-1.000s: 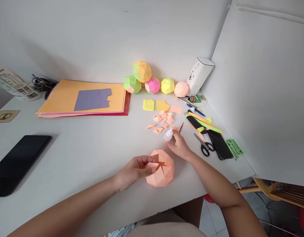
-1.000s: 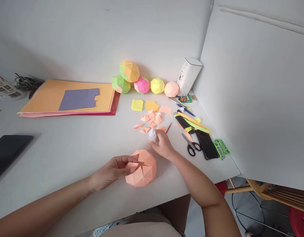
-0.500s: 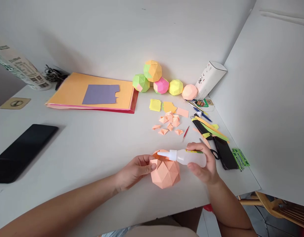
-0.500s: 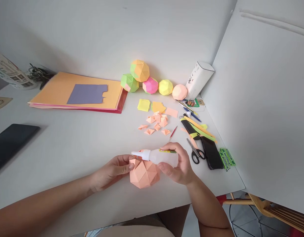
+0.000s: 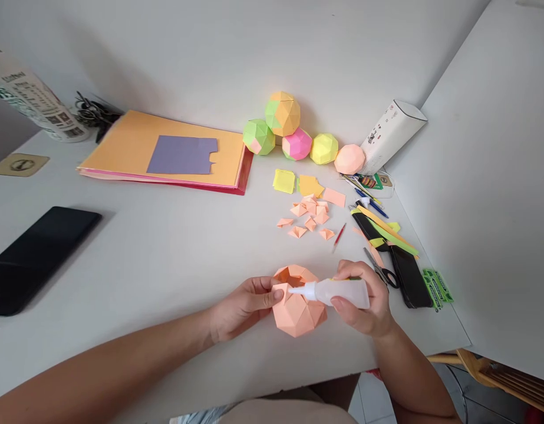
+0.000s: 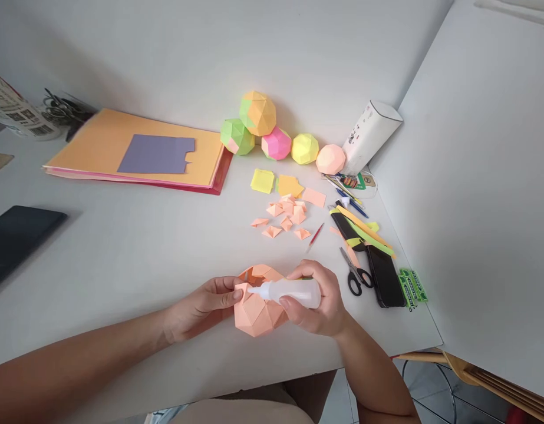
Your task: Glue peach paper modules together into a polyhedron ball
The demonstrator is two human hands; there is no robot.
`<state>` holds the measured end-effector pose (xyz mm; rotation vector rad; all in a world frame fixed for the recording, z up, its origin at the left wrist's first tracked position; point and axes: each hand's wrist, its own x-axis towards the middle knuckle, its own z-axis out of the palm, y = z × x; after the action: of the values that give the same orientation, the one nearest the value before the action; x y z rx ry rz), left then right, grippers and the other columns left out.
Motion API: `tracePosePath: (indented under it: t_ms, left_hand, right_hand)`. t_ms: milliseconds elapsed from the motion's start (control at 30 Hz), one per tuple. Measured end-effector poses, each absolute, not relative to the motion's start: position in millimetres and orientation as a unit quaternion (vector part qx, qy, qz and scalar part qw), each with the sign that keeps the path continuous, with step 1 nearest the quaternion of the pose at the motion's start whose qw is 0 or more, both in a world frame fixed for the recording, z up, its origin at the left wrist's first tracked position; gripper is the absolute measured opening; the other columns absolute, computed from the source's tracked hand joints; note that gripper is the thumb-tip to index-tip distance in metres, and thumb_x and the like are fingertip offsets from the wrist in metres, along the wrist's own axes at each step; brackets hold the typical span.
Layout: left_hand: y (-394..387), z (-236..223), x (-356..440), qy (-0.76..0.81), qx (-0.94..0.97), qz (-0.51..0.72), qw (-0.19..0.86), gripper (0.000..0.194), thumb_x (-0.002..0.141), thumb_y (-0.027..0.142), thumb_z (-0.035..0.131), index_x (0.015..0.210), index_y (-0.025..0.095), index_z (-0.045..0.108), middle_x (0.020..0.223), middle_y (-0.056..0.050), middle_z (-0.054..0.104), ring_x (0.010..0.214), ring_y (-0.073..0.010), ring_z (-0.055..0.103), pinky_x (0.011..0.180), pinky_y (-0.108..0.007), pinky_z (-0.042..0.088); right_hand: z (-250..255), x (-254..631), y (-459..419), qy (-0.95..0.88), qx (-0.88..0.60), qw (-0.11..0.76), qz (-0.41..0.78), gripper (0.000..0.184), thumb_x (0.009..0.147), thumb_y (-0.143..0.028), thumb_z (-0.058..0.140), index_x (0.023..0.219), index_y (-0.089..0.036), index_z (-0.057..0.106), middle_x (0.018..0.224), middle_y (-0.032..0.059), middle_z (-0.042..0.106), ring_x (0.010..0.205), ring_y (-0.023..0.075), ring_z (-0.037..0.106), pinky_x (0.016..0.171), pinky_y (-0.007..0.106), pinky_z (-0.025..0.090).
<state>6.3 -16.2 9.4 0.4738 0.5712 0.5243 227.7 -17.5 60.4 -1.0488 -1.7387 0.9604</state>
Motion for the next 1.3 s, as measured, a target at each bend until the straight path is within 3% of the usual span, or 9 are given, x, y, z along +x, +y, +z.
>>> tracePosePath:
  t_ms: [300, 567, 767, 1067, 1300]
  left_hand:
    - [-16.8, 11.7, 6.9, 0.274, 0.227, 0.258, 0.898, 0.023, 0.081, 0.03, 0.06, 0.097, 0.016, 0.069, 0.103, -0.011, 0.067, 0.1, -0.0265, 0.058, 0.09, -0.04, 0.041]
    - [-18.0, 9.0, 6.4, 0.268, 0.237, 0.26, 0.897, 0.018, 0.079, 0.029, 0.063, 0.09, 0.016, 0.07, 0.103, -0.009, 0.067, 0.098, -0.0257, 0.058, 0.087, -0.038, 0.041]
    - [-17.8, 7.4, 6.8, 0.262, 0.264, 0.256, 0.892, 0.014, 0.078, 0.028, 0.065, 0.084, 0.017, 0.07, 0.103, -0.008, 0.066, 0.096, -0.0234, 0.056, 0.084, -0.035, 0.04]
    - [-18.4, 8.0, 7.2, 0.286, 0.263, 0.248, 0.887, 0.017, 0.077, 0.029, 0.066, 0.087, 0.017, 0.071, 0.097, -0.008, 0.066, 0.093, -0.0225, 0.055, 0.082, -0.034, 0.04]
    - [-17.7, 6.1, 7.3, 0.262, 0.267, 0.254, 0.892, 0.017, 0.081, 0.028, 0.061, 0.09, 0.016, 0.07, 0.104, -0.009, 0.065, 0.098, -0.0238, 0.056, 0.086, -0.036, 0.039]
  right_hand:
    - [63.0, 224.3, -17.3, -0.777, -0.337, 0.446, 0.289, 0.029, 0.064, -0.014, 0.06, 0.09, -0.024, 0.052, 0.061, -0.0018, 0.047, 0.051, 0.0133, 0.035, 0.046, 0.027, 0.031]
    - [63.7, 226.0, -18.9, -0.666, -0.435, 0.412, 0.445, 0.016, 0.072, -0.024, 0.063, 0.083, -0.023, 0.052, 0.061, -0.0035, 0.046, 0.048, 0.0103, 0.039, 0.042, 0.023, 0.031]
    - [58.4, 227.9, -12.7, -0.562, -0.513, 0.387, 0.521, 0.018, 0.077, -0.036, 0.063, 0.079, -0.022, 0.054, 0.059, -0.0044, 0.045, 0.05, 0.0089, 0.039, 0.045, 0.021, 0.031]
    - [54.4, 228.6, -11.4, -0.531, -0.528, 0.421, 0.511, 0.02, 0.077, -0.039, 0.065, 0.079, -0.022, 0.054, 0.062, -0.0046, 0.045, 0.051, 0.0084, 0.038, 0.046, 0.021, 0.029]
    - [62.4, 224.1, -14.9, -0.577, -0.511, 0.383, 0.51, 0.019, 0.078, -0.038, 0.063, 0.079, -0.022, 0.054, 0.059, -0.0046, 0.045, 0.051, 0.0091, 0.039, 0.047, 0.021, 0.031]
